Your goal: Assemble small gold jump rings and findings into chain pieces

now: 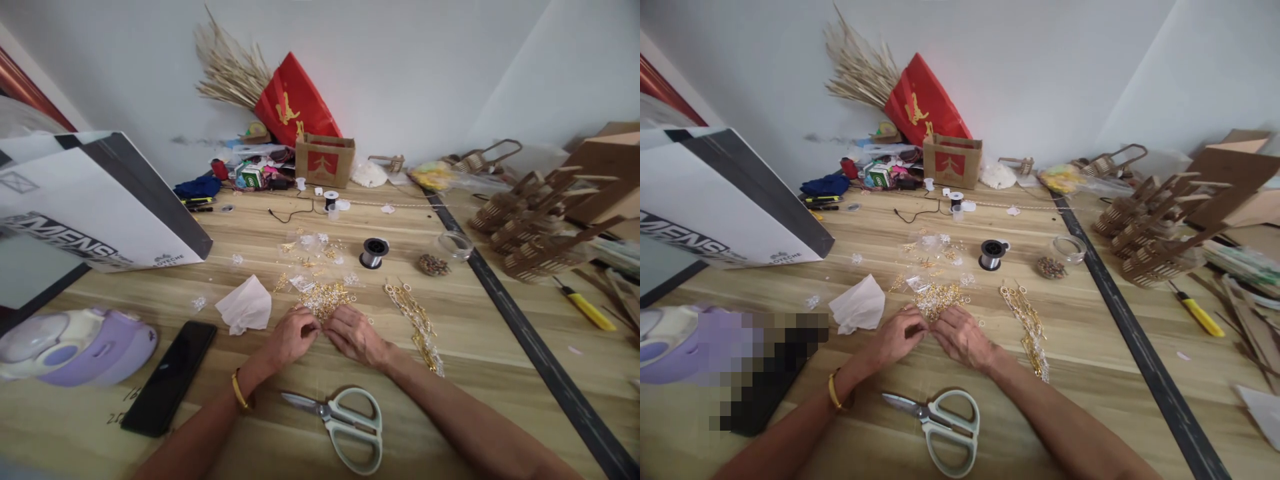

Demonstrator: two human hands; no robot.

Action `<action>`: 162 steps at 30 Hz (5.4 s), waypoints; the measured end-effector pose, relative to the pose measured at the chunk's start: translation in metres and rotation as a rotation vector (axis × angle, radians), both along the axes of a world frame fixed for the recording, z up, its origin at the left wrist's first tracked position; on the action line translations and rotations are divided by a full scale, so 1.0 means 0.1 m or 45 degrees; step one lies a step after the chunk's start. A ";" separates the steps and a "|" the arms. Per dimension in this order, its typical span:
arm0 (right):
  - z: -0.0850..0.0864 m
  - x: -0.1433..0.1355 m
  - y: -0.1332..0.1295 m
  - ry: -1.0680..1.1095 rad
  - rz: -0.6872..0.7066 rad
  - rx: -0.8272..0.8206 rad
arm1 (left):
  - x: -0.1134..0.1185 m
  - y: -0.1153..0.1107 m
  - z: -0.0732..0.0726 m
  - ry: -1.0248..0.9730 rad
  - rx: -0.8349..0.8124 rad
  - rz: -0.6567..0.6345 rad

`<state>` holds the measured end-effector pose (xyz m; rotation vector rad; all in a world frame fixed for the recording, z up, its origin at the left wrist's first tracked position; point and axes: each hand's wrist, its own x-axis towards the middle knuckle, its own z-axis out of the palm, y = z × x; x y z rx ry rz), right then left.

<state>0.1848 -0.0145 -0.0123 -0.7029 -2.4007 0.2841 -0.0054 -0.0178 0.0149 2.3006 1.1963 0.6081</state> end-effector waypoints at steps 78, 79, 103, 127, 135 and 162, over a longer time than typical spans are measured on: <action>-0.07 0.12 0.19 0.807 -0.499 -0.696 | 0.14 0.21 -0.17 0.105 0.227 -0.025; -0.07 0.12 0.20 0.809 -0.505 -0.684 | 0.15 0.21 -0.17 0.116 0.229 -0.034; -0.10 0.09 0.18 0.777 -0.467 -0.716 | 0.09 0.26 -0.24 -0.067 0.189 0.061; 0.01 0.04 0.06 0.469 -0.277 -0.375 | 0.14 0.21 -0.13 -0.842 -0.678 0.400; 0.00 0.04 0.07 0.509 -0.256 -0.323 | 0.15 0.21 -0.23 -0.890 -0.697 0.382; -0.03 0.06 0.05 0.484 -0.291 -0.373 | 0.15 0.17 -0.16 -0.959 -0.660 0.361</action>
